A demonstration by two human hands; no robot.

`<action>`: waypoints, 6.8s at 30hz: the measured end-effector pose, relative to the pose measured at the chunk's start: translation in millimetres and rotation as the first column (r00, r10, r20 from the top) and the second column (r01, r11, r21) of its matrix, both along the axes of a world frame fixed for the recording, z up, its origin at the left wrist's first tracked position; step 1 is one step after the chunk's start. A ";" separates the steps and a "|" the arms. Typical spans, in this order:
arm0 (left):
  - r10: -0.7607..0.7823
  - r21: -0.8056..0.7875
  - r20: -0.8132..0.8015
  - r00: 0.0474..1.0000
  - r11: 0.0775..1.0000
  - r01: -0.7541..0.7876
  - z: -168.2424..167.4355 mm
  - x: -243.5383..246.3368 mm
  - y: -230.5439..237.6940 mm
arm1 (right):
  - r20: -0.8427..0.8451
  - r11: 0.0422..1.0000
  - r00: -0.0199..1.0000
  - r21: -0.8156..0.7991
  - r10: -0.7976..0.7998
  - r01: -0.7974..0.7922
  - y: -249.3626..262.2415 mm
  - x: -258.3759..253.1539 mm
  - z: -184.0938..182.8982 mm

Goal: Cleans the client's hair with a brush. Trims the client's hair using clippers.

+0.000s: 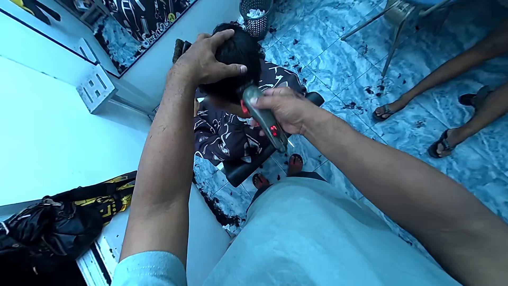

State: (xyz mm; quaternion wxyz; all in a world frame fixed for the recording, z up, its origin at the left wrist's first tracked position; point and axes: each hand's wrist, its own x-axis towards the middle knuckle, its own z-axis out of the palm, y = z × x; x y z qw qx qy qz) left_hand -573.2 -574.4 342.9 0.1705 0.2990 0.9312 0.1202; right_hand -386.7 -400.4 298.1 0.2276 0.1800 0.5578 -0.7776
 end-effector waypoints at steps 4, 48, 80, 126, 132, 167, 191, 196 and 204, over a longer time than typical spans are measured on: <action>0.002 0.001 0.006 1.000 1.000 -0.002 3.2 -0.2 0.9 | 0.049 0.999 0.999 0.032 -0.012 0.010 1.3 4.6 -3.8; -0.210 0.073 0.055 0.976 0.976 0.205 3.6 -21.0 -16.9 | 0.056 0.963 0.964 0.084 -0.261 0.256 -66.2 16.2 -22.4; -0.258 0.236 0.246 0.934 0.951 0.201 12.1 -33.5 -22.7 | -0.103 0.932 0.944 0.155 -0.314 0.327 -73.4 5.0 -24.0; -0.277 0.184 0.106 0.955 0.949 0.255 7.3 -29.6 -26.9 | -0.072 0.951 0.949 0.024 -0.307 0.309 -79.2 -6.7 0.4; -0.254 0.166 0.094 0.963 0.957 0.237 8.3 -29.6 -27.3 | -0.120 0.963 0.956 0.007 -0.267 0.270 -79.4 -2.4 -2.3; -0.262 0.156 0.153 0.953 0.958 0.239 12.0 -36.5 -26.7 | 0.059 0.945 0.947 -0.063 -0.316 0.320 -94.6 6.4 -3.3; 0.254 0.967 0.009 0.967 0.245 -0.073 10.2 110.9 -25.7 | 0.228 0.949 0.940 -0.127 -0.254 0.287 -8.3 59.1 -37.2; 0.077 0.042 -0.114 0.990 0.996 -0.072 38.0 21.8 9.4 | 0.261 0.962 0.939 -0.092 -0.225 0.256 -45.9 25.3 -42.9; -0.011 -0.024 -0.006 1.000 1.000 0.011 16.4 2.5 5.7 | 0.139 0.972 0.964 -0.029 -0.229 0.235 -46.2 14.4 -41.6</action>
